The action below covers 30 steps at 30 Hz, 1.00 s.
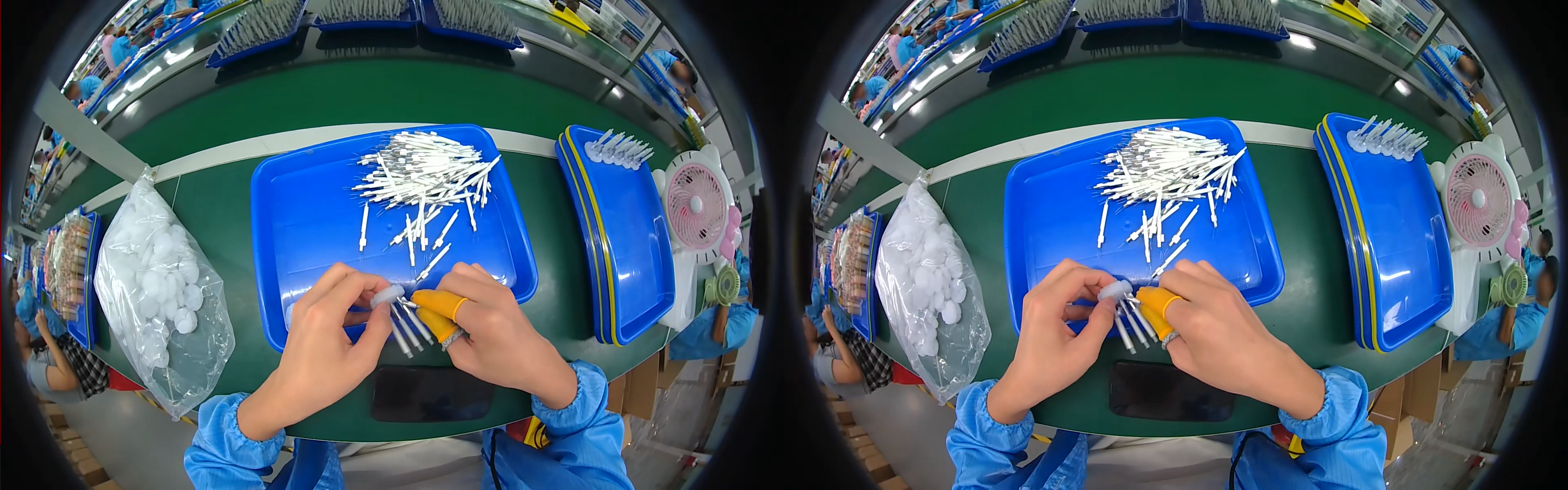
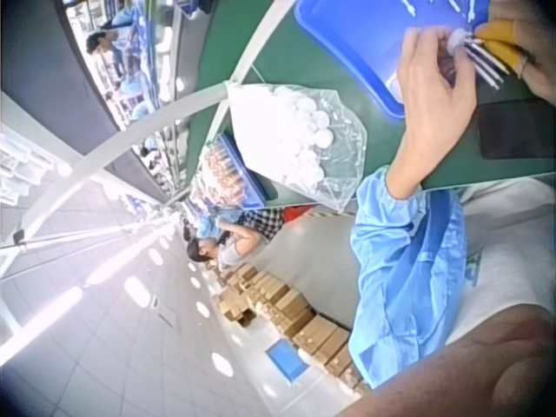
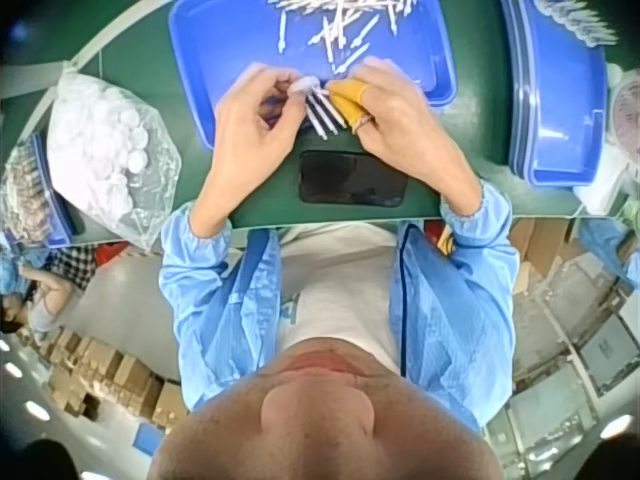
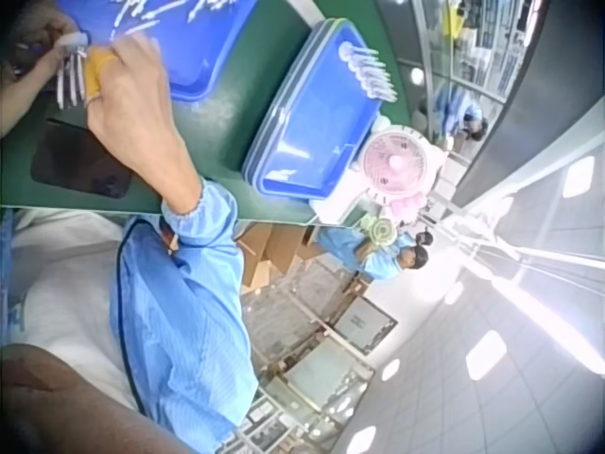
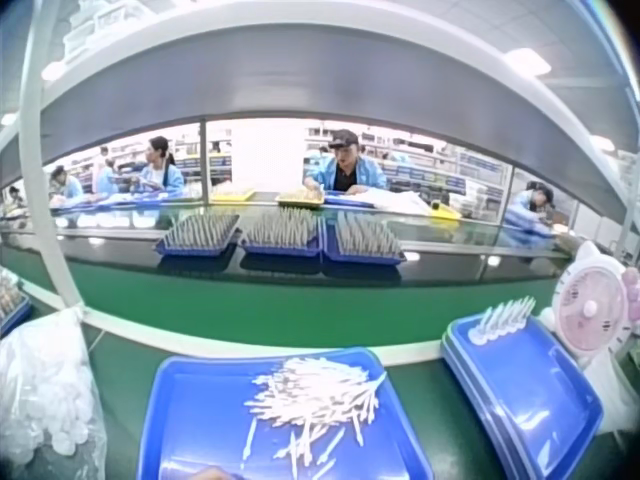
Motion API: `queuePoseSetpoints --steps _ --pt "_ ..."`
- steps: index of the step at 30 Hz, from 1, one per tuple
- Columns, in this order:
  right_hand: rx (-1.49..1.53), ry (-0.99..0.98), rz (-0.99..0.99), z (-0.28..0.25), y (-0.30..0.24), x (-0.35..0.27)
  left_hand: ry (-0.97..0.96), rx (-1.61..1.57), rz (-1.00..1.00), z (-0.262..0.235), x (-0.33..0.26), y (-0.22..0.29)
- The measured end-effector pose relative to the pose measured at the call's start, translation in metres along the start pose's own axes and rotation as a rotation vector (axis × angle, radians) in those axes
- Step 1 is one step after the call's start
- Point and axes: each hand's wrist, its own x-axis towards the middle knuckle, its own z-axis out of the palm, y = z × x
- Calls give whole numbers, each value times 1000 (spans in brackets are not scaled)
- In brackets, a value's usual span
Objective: The person inserts white plastic rods into white circular plastic bases using a yellow tool. The person works at a green table in a factory setting, picking up components from a blue tray and placing the assembled units into a separate blue tray.
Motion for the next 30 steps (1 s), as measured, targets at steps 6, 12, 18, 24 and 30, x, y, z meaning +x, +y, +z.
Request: queuePoseSetpoints --steps 6,12,18,24,30 --pt "-64 -1 5 0 -2 3 40 8 -40 2 -1 -2" --pt "-37 30 17 9 -9 4 113 31 -27 7 -2 2" --pt "-17 -56 64 8 -11 0 111 77 80 8 -2 -5" --pt "62 65 81 15 -17 -2 109 154 144 6 -4 -2" --pt "31 208 54 24 -18 -2 101 196 168 7 -9 -1"
